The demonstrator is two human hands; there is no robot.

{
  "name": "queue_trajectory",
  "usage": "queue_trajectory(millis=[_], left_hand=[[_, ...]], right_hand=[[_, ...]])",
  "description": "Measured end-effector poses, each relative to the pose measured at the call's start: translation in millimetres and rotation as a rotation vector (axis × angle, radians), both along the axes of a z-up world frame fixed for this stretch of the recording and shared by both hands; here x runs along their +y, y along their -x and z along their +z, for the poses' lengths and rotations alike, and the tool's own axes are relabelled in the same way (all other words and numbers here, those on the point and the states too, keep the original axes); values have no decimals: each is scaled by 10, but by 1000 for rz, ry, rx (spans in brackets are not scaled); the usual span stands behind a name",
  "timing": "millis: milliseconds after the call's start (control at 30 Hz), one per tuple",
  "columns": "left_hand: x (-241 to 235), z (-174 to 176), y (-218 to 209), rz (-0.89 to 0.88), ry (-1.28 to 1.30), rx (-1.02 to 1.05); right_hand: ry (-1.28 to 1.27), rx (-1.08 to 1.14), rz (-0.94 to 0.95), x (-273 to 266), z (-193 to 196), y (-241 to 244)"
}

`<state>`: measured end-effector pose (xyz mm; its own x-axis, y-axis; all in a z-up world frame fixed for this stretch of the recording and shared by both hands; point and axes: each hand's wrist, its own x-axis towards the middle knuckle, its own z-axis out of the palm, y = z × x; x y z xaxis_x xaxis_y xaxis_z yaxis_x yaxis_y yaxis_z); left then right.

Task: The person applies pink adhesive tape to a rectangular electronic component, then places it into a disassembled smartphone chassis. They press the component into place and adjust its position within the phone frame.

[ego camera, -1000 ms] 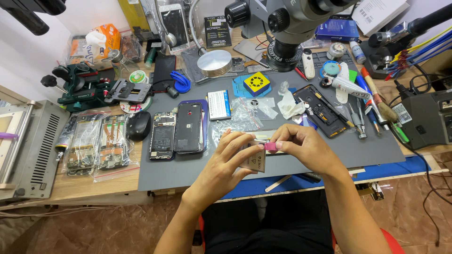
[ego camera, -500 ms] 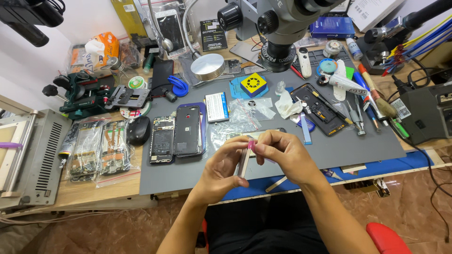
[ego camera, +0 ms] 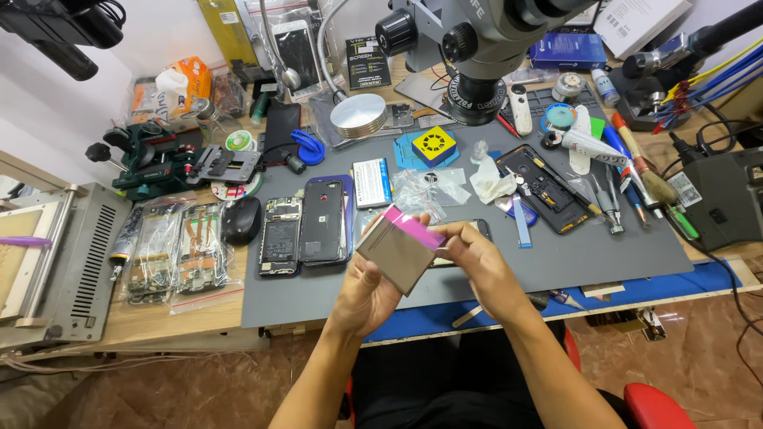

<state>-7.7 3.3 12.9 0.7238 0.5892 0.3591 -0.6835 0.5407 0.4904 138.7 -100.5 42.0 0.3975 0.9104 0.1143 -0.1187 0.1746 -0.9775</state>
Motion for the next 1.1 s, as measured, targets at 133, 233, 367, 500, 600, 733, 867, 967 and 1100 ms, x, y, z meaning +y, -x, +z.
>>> queue_trajectory(millis=[133, 233, 367, 500, 600, 733, 867, 967, 1100], left_hand=[[65, 9, 18, -5, -10, 26], [223, -20, 118, -21, -35, 102], [435, -333, 155, 322, -113, 509], [365, -167, 143, 422, -235, 769], [328, -14, 185, 476, -348, 838], [235, -17, 147, 518, -342, 851], [222, -59, 137, 519, -307, 868], [214, -88, 116, 499, -282, 880], [186, -17, 141, 522, -329, 910]], right_hand=[[147, -32, -86, 46, -206, -90], [172, -57, -156, 30, -196, -169], [146, -247, -186, -53, -204, -253], [168, -365, -197, -93, -118, -221], [192, -420, -188, -103, -125, -209], [207, -439, -169, -95, -119, -177], [241, -450, -169, -87, -134, -170], [269, -452, -171, -77, -154, -165], [296, -477, -157, -38, -226, -157]])
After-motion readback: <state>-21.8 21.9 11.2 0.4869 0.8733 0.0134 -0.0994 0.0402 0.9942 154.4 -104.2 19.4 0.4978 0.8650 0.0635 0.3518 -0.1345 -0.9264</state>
